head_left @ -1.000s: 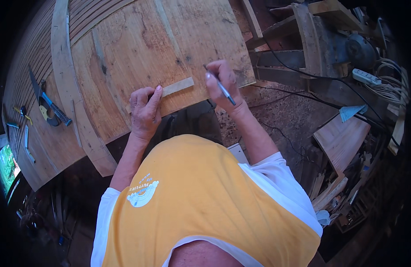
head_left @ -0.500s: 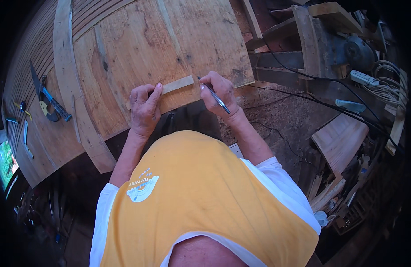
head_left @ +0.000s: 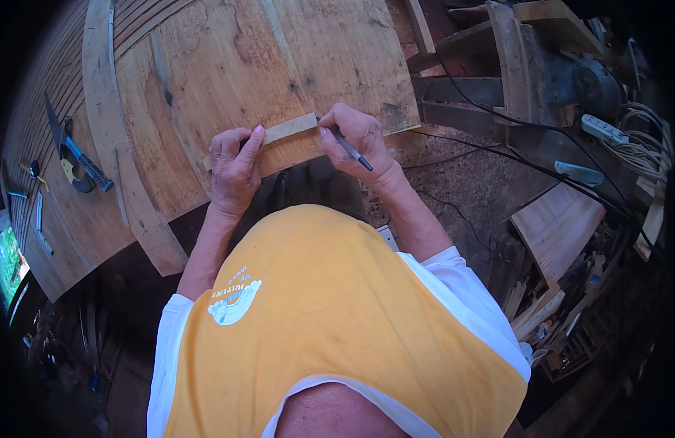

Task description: The person marks a wooden board using a wooden stick and a pen, then hammers nails into the wooden board using a hammer.

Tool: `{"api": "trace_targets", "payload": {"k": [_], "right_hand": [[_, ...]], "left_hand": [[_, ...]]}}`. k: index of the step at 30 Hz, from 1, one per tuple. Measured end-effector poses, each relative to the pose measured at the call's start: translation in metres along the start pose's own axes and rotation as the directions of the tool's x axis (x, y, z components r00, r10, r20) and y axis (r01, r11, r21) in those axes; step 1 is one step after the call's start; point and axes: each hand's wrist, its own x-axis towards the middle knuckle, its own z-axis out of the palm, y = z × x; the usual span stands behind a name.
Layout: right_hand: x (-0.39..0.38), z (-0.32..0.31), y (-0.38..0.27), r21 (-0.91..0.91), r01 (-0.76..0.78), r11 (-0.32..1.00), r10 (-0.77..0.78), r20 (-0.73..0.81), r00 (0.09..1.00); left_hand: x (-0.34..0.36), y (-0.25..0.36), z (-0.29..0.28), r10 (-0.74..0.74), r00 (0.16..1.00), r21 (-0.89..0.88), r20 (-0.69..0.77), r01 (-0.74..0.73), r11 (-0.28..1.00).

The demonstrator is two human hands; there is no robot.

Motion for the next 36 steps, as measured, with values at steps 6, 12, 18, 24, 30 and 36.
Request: {"api": "trace_targets", "payload": {"k": [6,12,18,24,30,36], "right_hand": [[0.001,0.0,0.003,-0.009,0.031,0.999,-0.031,0.013,0.999],[-0.008,-0.003,0.006,0.097,-0.101,0.99,0.103,-0.016,0.995],[-0.014,-0.026,0.018,0.06,-0.211,0.976,0.219,-0.219,0.951],[-0.002,-0.069,0.057,-0.036,-0.392,0.919,0.314,-0.533,0.785],[0.012,-0.082,0.104,0.23,-0.437,0.87,0.494,-0.374,0.785],[0.007,-0.089,0.131,0.351,-0.365,0.862,0.487,-0.375,0.789]], "left_hand": [[0.0,0.0,0.0,0.009,1.0,0.014,-0.006,-0.009,1.0],[0.012,-0.008,-0.004,-0.077,0.993,-0.014,-0.086,0.076,0.997],[0.055,0.003,0.009,-0.134,0.986,-0.085,-0.102,0.126,0.988],[0.104,0.043,0.065,0.031,0.998,-0.166,-0.057,-0.04,0.985],[0.132,0.053,0.114,0.178,0.984,-0.313,0.012,-0.166,0.935],[0.135,-0.009,0.069,0.122,0.979,-0.365,0.163,-0.055,0.929]]}}
